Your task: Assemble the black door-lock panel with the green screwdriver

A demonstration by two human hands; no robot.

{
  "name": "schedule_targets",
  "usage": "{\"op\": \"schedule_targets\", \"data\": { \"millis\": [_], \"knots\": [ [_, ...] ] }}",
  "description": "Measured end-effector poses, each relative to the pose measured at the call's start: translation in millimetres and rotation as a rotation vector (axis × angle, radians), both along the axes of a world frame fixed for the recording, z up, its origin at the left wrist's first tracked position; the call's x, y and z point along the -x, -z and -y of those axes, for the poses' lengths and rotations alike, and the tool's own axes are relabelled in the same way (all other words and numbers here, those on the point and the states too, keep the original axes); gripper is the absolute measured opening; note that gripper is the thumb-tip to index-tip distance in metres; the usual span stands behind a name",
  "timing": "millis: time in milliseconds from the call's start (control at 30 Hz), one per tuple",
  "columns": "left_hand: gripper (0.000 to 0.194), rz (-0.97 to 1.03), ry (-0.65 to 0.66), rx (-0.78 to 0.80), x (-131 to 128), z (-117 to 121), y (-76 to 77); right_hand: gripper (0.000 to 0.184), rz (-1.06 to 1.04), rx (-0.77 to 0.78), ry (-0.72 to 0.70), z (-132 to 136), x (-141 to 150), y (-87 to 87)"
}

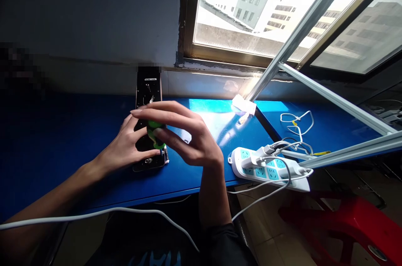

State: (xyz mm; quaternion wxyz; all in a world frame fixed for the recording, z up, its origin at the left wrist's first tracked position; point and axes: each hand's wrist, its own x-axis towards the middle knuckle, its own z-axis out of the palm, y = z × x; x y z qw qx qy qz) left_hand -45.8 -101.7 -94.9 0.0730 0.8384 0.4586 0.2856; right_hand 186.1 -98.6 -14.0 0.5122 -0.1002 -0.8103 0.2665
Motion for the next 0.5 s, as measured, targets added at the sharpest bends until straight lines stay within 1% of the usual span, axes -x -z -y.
{"op": "schedule_targets", "data": {
  "millis": [33,100,133,233,300,333,433,467,500],
  "knots": [
    [0.056,-0.002,0.001,-0.003,0.1,-0.4,0.6,0.035,0.021,0.032,-0.05,0.9,0.3,-0.7],
    [0.059,-0.001,0.005,-0.002,0.4,-0.8,1.6,0.036,0.011,0.018,-0.105,1.3,1.0,-1.4],
    [0.061,0.004,0.005,0.002,0.5,-0.7,1.8,0.035,-0.006,-0.015,-0.088,0.7,1.1,-1.4],
    [0.059,0.024,-0.002,0.018,0.4,0.0,1.4,0.031,-0.047,-0.127,0.062,-2.4,0.1,0.0],
    [0.057,0.027,-0.001,0.013,0.3,0.2,0.7,0.033,-0.041,-0.116,0.099,-3.2,-1.7,1.1],
    [0.056,0.024,0.002,0.007,0.2,0.1,0.5,0.033,-0.033,-0.086,0.075,-3.0,-2.6,1.6],
    [0.056,0.01,0.007,-0.005,0.2,-0.6,1.0,0.037,0.028,0.053,-0.056,-0.9,-4.4,2.2],
    [0.056,0.009,0.01,-0.007,0.3,-0.8,1.5,0.04,0.047,0.069,-0.091,-0.4,-4.6,2.1],
    [0.057,0.016,0.012,-0.008,0.3,-0.8,2.0,0.041,0.049,0.052,-0.114,-0.1,-4.5,1.7]
  ]
}}
